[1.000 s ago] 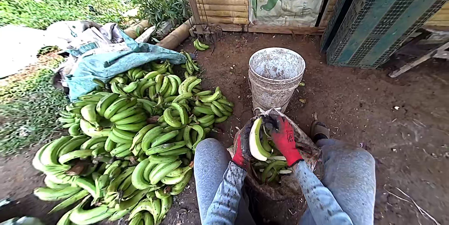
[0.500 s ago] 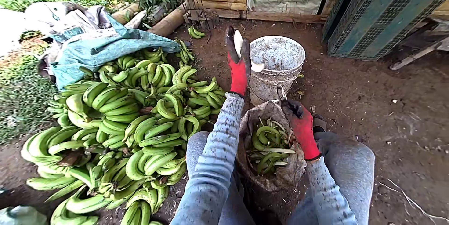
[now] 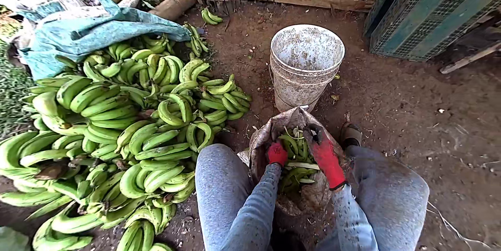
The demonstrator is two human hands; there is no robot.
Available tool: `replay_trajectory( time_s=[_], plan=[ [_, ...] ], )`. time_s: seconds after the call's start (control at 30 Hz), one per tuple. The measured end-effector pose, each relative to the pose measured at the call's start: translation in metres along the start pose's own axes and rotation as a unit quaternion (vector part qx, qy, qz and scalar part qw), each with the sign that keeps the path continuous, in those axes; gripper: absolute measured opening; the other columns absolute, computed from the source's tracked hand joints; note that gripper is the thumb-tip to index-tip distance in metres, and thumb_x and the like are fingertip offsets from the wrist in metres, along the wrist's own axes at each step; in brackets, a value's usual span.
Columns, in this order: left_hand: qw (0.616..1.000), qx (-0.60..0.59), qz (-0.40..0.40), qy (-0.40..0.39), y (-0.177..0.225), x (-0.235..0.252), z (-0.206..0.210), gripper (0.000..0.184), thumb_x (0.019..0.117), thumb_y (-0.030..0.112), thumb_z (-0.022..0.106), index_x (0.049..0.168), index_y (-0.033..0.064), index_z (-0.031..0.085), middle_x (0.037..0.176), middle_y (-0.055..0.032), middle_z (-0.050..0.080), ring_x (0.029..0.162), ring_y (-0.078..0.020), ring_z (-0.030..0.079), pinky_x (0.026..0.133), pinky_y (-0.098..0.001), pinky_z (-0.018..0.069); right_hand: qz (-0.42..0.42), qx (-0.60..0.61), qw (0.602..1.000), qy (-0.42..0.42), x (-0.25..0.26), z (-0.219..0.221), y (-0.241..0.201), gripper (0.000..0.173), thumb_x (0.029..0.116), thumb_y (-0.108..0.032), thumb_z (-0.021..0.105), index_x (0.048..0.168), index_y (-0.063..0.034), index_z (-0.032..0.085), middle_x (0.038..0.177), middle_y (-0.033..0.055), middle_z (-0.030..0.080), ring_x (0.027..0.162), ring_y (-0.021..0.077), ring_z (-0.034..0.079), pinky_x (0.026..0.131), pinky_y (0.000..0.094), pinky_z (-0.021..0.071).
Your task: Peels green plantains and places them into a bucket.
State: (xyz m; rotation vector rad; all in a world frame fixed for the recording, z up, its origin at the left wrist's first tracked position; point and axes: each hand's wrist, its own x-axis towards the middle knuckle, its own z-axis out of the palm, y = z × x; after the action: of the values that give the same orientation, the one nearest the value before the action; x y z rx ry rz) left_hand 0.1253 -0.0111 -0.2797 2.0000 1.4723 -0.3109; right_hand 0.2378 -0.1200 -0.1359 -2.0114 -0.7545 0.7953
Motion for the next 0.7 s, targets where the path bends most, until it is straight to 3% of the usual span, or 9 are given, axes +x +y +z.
replay_trajectory(
  time_s=[0.07, 0.13, 0.23, 0.33, 0.37, 0.47, 0.53, 0.7],
  plan=[
    [1.000, 0.019, 0.015, -0.018, 0.020, 0.012, -0.008, 0.065, 0.1007, 0.040, 0.057, 0.148, -0.0025, 0.045, 0.145, -0.0264, 0.053, 0.135, -0.0389, 0.052, 0.111, -0.0547, 0.0426, 0.023, 0.007, 1.000, -0.002, 0.003, 0.013, 0.009, 0.050, 0.1039, -0.036, 0.059, 0.144, -0.0058, 0.053, 0.120, 0.0178, 0.068, 0.102, 0.0269, 0.068, 0.092, 0.0469, 0.0536],
    [0.997, 0.061, 0.003, -0.054, 0.037, 0.028, -0.007, 0.066, 0.0967, 0.031, 0.062, 0.146, -0.0089, 0.044, 0.144, -0.0310, 0.051, 0.134, -0.0432, 0.051, 0.109, -0.0567, 0.0427, 0.048, 0.020, 0.999, 0.003, 0.000, 0.023, 0.015, 0.059, 0.1020, -0.037, 0.063, 0.146, -0.0020, 0.048, 0.125, 0.0202, 0.066, 0.111, 0.0298, 0.065, 0.098, 0.0491, 0.0508],
    [0.996, 0.067, -0.011, -0.057, 0.048, 0.042, -0.004, 0.062, 0.0946, 0.026, 0.066, 0.141, -0.0110, 0.048, 0.143, -0.0311, 0.052, 0.135, -0.0427, 0.050, 0.110, -0.0560, 0.0425, 0.101, 0.007, 0.995, 0.013, -0.002, 0.037, 0.035, 0.051, 0.1065, -0.032, 0.056, 0.147, -0.0020, 0.049, 0.125, 0.0213, 0.067, 0.112, 0.0317, 0.066, 0.100, 0.0507, 0.0504],
    [0.996, -0.079, -0.039, -0.028, 0.024, 0.037, -0.014, 0.065, 0.0929, 0.036, 0.069, 0.139, -0.0061, 0.053, 0.144, -0.0252, 0.054, 0.138, -0.0350, 0.050, 0.115, -0.0508, 0.0388, 0.190, 0.025, 0.981, -0.034, -0.007, 0.063, 0.066, 0.046, 0.1110, -0.033, 0.045, 0.145, -0.0020, 0.049, 0.115, 0.0221, 0.066, 0.094, 0.0311, 0.069, 0.085, 0.0494, 0.0570],
    [0.989, -0.143, -0.046, 0.006, 0.015, 0.032, -0.013, 0.063, 0.0925, 0.037, 0.070, 0.137, -0.0053, 0.056, 0.140, -0.0249, 0.057, 0.135, -0.0346, 0.052, 0.114, -0.0503, 0.0393, 0.209, 0.023, 0.976, -0.050, -0.008, 0.072, 0.074, 0.045, 0.1115, -0.033, 0.044, 0.142, -0.0007, 0.052, 0.114, 0.0224, 0.066, 0.095, 0.0312, 0.067, 0.087, 0.0485, 0.0546],
    [0.935, -0.333, -0.059, 0.103, -0.006, 0.014, 0.000, 0.056, 0.0929, 0.024, 0.074, 0.136, -0.0061, 0.056, 0.132, -0.0261, 0.062, 0.127, -0.0341, 0.058, 0.111, -0.0482, 0.0435, 0.233, -0.032, 0.965, -0.116, -0.016, 0.100, 0.090, 0.047, 0.1121, -0.032, 0.040, 0.143, 0.0012, 0.053, 0.131, 0.0254, 0.063, 0.123, 0.0354, 0.061, 0.107, 0.0516, 0.0452],
    [0.907, -0.395, -0.068, 0.128, -0.014, 0.006, 0.012, 0.055, 0.0934, 0.018, 0.073, 0.139, -0.0060, 0.053, 0.133, -0.0261, 0.061, 0.126, -0.0331, 0.059, 0.110, -0.0461, 0.0448, 0.236, -0.065, 0.961, -0.126, -0.021, 0.111, 0.096, 0.048, 0.1120, -0.034, 0.040, 0.140, 0.0029, 0.054, 0.129, 0.0261, 0.064, 0.122, 0.0364, 0.062, 0.106, 0.0527, 0.0457],
    [0.894, -0.419, -0.072, 0.143, -0.018, 0.001, 0.017, 0.059, 0.0932, 0.012, 0.073, 0.143, -0.0072, 0.049, 0.139, -0.0268, 0.057, 0.131, -0.0328, 0.055, 0.113, -0.0434, 0.0412, 0.207, -0.131, 0.960, -0.138, -0.027, 0.113, 0.085, 0.050, 0.1118, -0.035, 0.039, 0.143, 0.0023, 0.051, 0.129, 0.0248, 0.065, 0.123, 0.0352, 0.063, 0.106, 0.0517, 0.0474]
  ],
)
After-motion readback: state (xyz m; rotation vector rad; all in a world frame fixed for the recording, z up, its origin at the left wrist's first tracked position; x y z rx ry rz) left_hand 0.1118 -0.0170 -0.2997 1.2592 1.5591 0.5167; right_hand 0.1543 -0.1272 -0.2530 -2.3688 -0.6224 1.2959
